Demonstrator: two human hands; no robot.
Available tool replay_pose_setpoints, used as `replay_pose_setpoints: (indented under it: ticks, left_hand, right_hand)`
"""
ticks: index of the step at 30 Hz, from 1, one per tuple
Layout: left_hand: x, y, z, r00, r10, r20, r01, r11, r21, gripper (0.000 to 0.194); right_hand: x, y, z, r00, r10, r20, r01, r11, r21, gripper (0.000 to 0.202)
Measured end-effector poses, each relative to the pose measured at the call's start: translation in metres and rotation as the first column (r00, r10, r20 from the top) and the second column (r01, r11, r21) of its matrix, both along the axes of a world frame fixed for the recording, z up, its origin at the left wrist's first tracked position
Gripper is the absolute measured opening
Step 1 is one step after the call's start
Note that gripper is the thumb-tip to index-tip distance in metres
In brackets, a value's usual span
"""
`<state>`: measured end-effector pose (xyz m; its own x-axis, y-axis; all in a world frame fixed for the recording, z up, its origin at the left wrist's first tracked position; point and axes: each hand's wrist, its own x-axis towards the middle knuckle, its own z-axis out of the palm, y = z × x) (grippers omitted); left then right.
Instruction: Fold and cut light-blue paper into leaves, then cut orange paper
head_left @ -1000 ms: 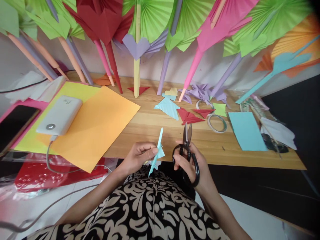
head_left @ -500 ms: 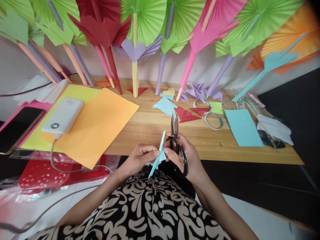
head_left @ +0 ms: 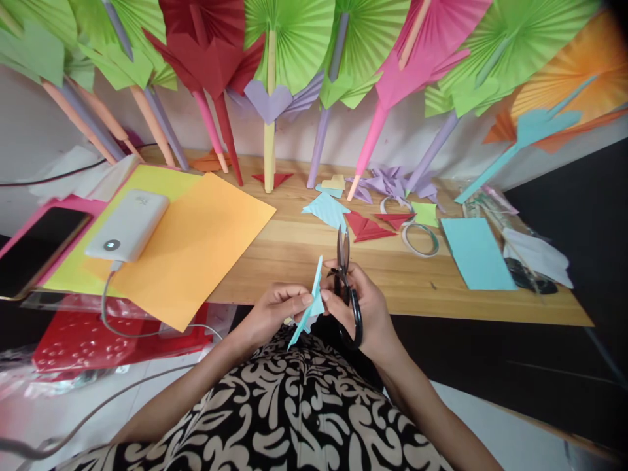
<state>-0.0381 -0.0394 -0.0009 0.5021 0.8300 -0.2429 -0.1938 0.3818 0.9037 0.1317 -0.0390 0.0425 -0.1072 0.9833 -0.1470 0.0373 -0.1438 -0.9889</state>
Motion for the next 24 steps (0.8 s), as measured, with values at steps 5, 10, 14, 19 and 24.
replay_pose_setpoints:
  ticks: [5,10,14,19,24]
  left_hand:
    - [0.000,0.000,-0.001,1.000,0.027,0.013,-0.027,0.999,-0.021,0.047]
    - [0.000,0.002,-0.004,0.997,0.059,0.042,-0.057,0.997,-0.058,0.047]
    - [0.001,0.003,-0.004,0.996,0.069,0.054,-0.066,0.996,-0.056,0.046]
    - [0.000,0.003,-0.001,0.998,0.050,0.033,-0.048,0.998,-0.041,0.046]
    - [-0.003,0.012,0.005,0.986,0.155,-0.067,-0.147,0.983,0.111,0.048]
  right_hand:
    - [-0.002,0.000,0.000,0.999,-0.007,0.047,0.006,0.999,0.033,0.038]
    - [-0.005,-0.001,-0.002,0.989,-0.030,0.143,0.007,0.987,0.158,0.036]
    - [-0.007,-0.003,-0.002,0.957,-0.064,0.282,-0.015,0.962,0.271,0.036]
    - [-0.001,0.002,-0.003,0.900,-0.136,0.414,-0.025,0.932,0.360,0.036]
    - [0.042,0.019,-0.008,0.641,-0.158,0.751,-0.169,0.926,0.339,0.039]
